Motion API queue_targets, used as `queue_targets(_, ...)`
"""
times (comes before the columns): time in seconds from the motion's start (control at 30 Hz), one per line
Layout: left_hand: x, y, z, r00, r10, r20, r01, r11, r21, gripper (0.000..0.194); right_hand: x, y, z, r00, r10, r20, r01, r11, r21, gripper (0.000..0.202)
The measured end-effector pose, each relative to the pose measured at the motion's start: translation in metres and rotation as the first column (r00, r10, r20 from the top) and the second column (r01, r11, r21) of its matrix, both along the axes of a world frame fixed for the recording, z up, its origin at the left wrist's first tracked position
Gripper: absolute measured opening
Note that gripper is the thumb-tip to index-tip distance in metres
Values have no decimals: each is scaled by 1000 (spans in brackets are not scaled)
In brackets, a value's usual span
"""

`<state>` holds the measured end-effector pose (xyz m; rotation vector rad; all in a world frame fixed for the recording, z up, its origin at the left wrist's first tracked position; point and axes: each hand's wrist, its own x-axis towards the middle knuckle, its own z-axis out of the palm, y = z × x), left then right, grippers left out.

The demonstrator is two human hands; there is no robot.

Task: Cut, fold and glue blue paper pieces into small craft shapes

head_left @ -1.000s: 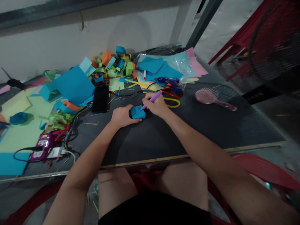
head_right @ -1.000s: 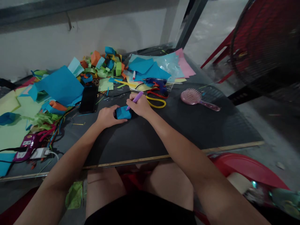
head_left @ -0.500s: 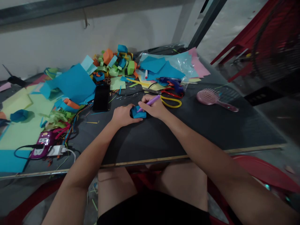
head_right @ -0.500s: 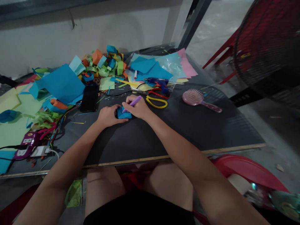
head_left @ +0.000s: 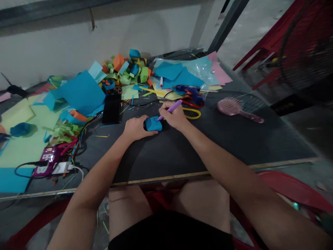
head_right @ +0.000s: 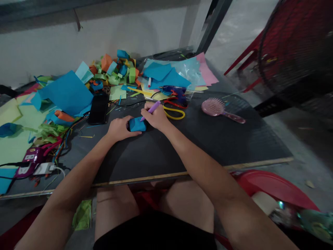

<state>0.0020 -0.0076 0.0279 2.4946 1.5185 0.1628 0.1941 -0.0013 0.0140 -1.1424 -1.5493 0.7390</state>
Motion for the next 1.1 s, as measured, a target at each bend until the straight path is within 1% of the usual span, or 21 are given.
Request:
queue_targets(0.1, 0, 0, 0, 1000, 4, 0, -4, 1000, 1, 79, 1, 1, -2, 1000, 23, 1, -23, 1000, 19, 29)
queue_targets(0.23, 1, 0, 1, 1000, 7, 2, -7, 1000, -6, 79, -2, -1, -3, 992, 128, 6, -128, 991, 37, 32)
queue_targets(0.33, 1, 0, 1, 1000, 8, 6, -8, 1000, -4, 80, -6, -4, 0, 985, 167, 33, -169, 984, 60, 33)
queue_targets(0.5, 0, 1, -1, 1000, 7, 14, -7, 1000, 5, 81, -9, -6, 6, 985, 149, 84, -154, 986, 58, 31)
queue_targets(0.7, 0, 0, -2, 1000, 9, 27, -9, 1000, 13, 79, -6, -2, -2, 986, 165, 9, -165, 986, 26, 33)
queue_targets(0.77, 0, 0, -3, 1000, 10, 29, -10, 1000, 15, 78, -5, 0, -5, 990, 135, -31, -134, 991, 26, 31)
queue_targets(0.83, 0, 0, -2, 1000, 7, 27, -7, 1000, 23, 77, -4, 1, -6, 995, 77, -61, -75, 997, 32, 29)
queue_targets(0.93, 0, 0, -1, 1000, 0, 16, 0, 1000, 19, 76, -3, 2, -6, 997, 20, -76, -18, 1000, 25, 28)
queue_targets(1.0, 0, 0, 0, 1000, 1, 8, -1, 1000, 9, 77, -3, 2, -6, 996, 48, -69, -48, 999, 15, 28)
queue_targets(1.1, 0, 0, 0, 1000, 4, 2, -4, 1000, 0, 79, -5, -2, -3, 991, 131, -28, -129, 991, 38, 30)
